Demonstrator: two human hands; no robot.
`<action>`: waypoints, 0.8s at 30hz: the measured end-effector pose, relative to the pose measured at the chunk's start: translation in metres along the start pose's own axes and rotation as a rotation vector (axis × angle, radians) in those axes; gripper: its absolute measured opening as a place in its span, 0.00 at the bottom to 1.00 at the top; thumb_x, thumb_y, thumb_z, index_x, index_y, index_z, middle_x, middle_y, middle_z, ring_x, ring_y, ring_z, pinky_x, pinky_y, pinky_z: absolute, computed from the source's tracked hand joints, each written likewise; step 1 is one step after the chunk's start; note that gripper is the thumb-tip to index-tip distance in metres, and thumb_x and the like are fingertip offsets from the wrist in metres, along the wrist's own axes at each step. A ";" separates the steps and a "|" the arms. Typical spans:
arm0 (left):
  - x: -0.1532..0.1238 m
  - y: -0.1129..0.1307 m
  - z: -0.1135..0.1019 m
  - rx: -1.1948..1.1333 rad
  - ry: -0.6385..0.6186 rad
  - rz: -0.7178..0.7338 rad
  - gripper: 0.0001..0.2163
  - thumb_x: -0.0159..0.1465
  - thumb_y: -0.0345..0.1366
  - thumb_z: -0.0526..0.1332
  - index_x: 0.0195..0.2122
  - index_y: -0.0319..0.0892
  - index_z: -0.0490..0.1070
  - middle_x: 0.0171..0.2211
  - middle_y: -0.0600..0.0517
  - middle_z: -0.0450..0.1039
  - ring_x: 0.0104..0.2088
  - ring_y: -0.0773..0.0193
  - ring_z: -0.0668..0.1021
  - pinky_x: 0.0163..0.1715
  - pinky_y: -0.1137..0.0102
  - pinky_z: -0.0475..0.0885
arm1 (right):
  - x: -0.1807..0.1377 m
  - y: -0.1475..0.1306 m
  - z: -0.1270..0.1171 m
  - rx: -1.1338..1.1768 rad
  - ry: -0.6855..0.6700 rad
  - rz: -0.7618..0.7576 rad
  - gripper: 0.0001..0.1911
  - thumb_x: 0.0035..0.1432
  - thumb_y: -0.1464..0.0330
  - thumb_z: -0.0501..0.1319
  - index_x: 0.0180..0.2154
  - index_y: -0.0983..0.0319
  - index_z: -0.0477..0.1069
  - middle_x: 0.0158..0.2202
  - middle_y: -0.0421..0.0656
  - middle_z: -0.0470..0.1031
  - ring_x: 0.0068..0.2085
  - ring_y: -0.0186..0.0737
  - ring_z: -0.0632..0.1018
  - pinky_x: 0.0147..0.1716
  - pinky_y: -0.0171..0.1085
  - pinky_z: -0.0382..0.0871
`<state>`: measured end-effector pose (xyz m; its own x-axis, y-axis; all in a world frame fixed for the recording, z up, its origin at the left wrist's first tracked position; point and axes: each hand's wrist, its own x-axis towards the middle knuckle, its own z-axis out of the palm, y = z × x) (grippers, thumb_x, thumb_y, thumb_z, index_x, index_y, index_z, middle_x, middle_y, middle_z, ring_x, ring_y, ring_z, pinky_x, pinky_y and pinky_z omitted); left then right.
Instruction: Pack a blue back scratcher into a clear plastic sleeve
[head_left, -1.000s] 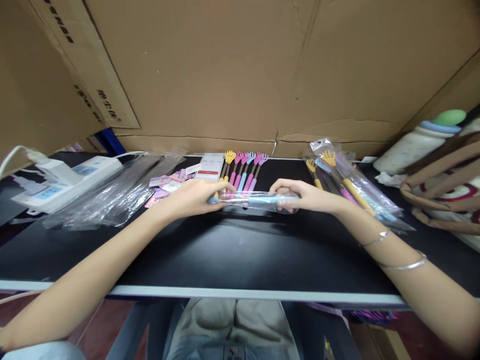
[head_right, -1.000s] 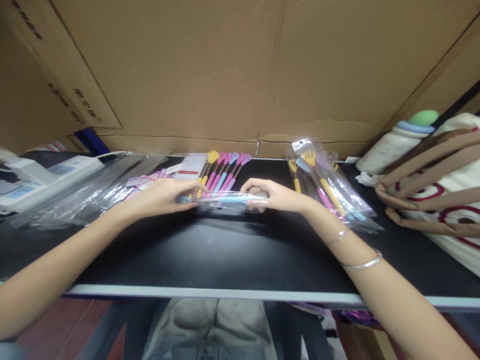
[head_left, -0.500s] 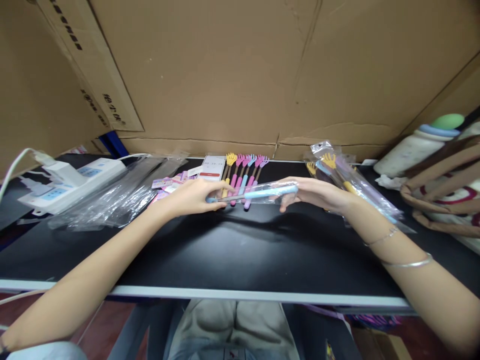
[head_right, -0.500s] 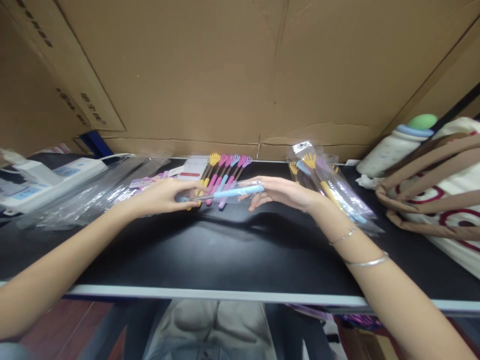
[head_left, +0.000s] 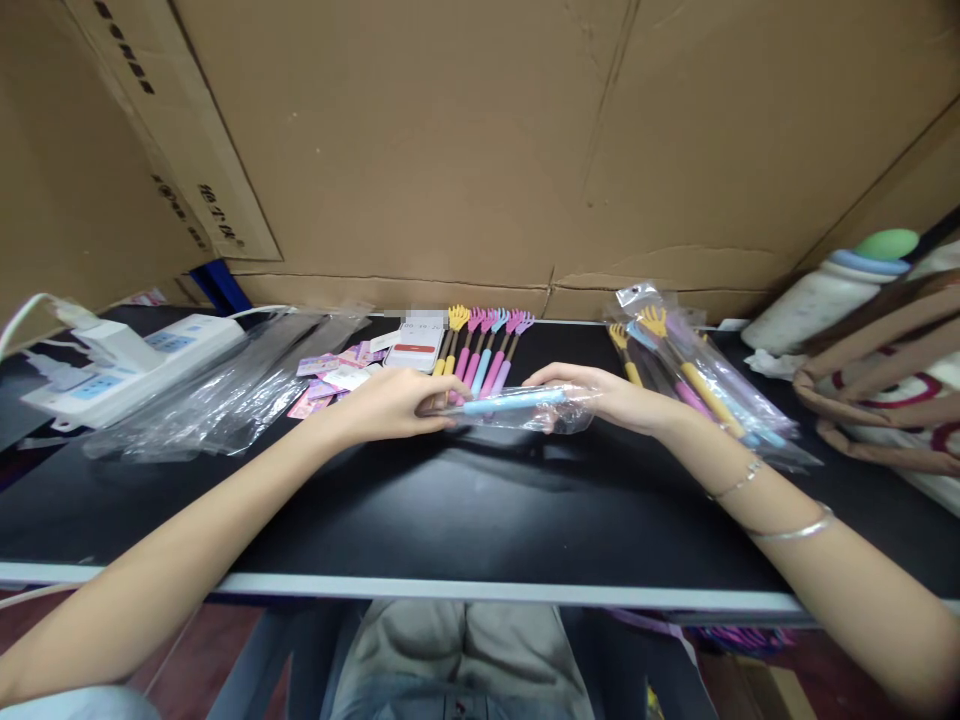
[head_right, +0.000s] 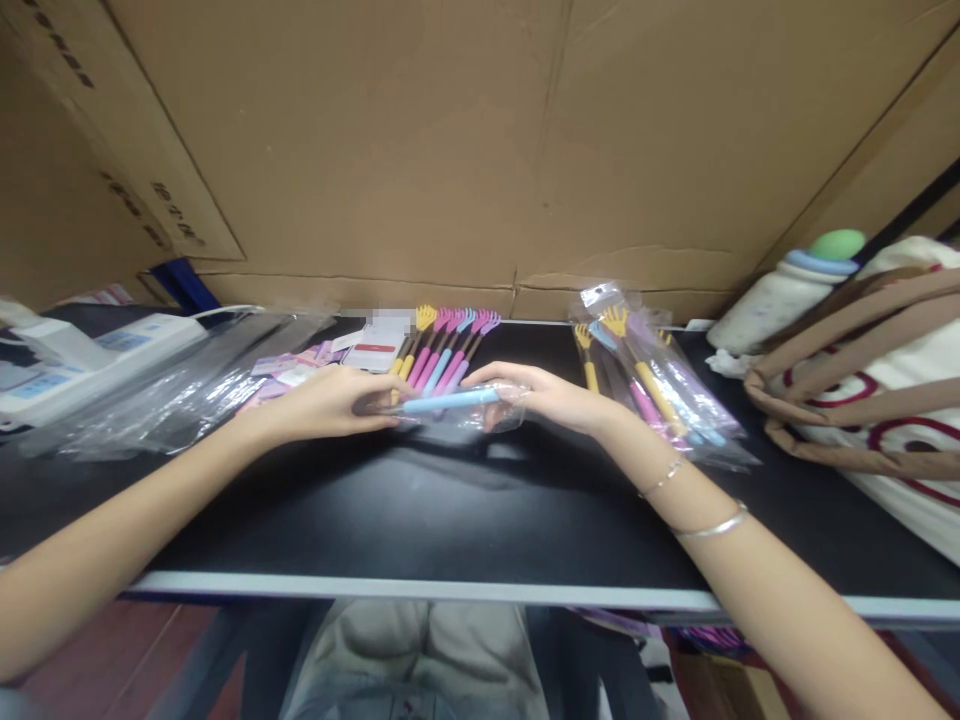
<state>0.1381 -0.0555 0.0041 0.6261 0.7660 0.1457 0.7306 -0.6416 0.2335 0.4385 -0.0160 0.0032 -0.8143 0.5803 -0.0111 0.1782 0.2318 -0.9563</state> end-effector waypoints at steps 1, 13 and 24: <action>0.000 0.000 0.001 -0.008 0.002 0.001 0.14 0.61 0.43 0.61 0.48 0.49 0.70 0.24 0.59 0.69 0.24 0.69 0.71 0.25 0.77 0.56 | 0.000 0.000 0.000 0.005 -0.026 0.015 0.24 0.62 0.55 0.56 0.54 0.62 0.65 0.39 0.46 0.76 0.39 0.41 0.78 0.42 0.40 0.68; 0.000 0.003 0.005 -0.067 -0.015 0.015 0.13 0.63 0.44 0.58 0.47 0.49 0.70 0.22 0.59 0.66 0.23 0.69 0.68 0.24 0.77 0.56 | -0.001 -0.003 0.006 0.071 -0.075 0.048 0.23 0.64 0.59 0.55 0.57 0.61 0.63 0.46 0.49 0.76 0.42 0.41 0.79 0.42 0.39 0.68; 0.000 0.004 0.005 -0.104 -0.043 0.003 0.19 0.60 0.50 0.60 0.49 0.48 0.67 0.25 0.58 0.67 0.26 0.67 0.70 0.26 0.75 0.57 | 0.004 -0.003 0.015 0.160 0.102 0.012 0.17 0.61 0.61 0.59 0.48 0.63 0.69 0.35 0.43 0.76 0.34 0.37 0.78 0.41 0.40 0.71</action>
<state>0.1429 -0.0583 0.0002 0.6406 0.7605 0.1058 0.6981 -0.6343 0.3322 0.4265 -0.0261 0.0021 -0.7510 0.6603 -0.0014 0.0910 0.1014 -0.9907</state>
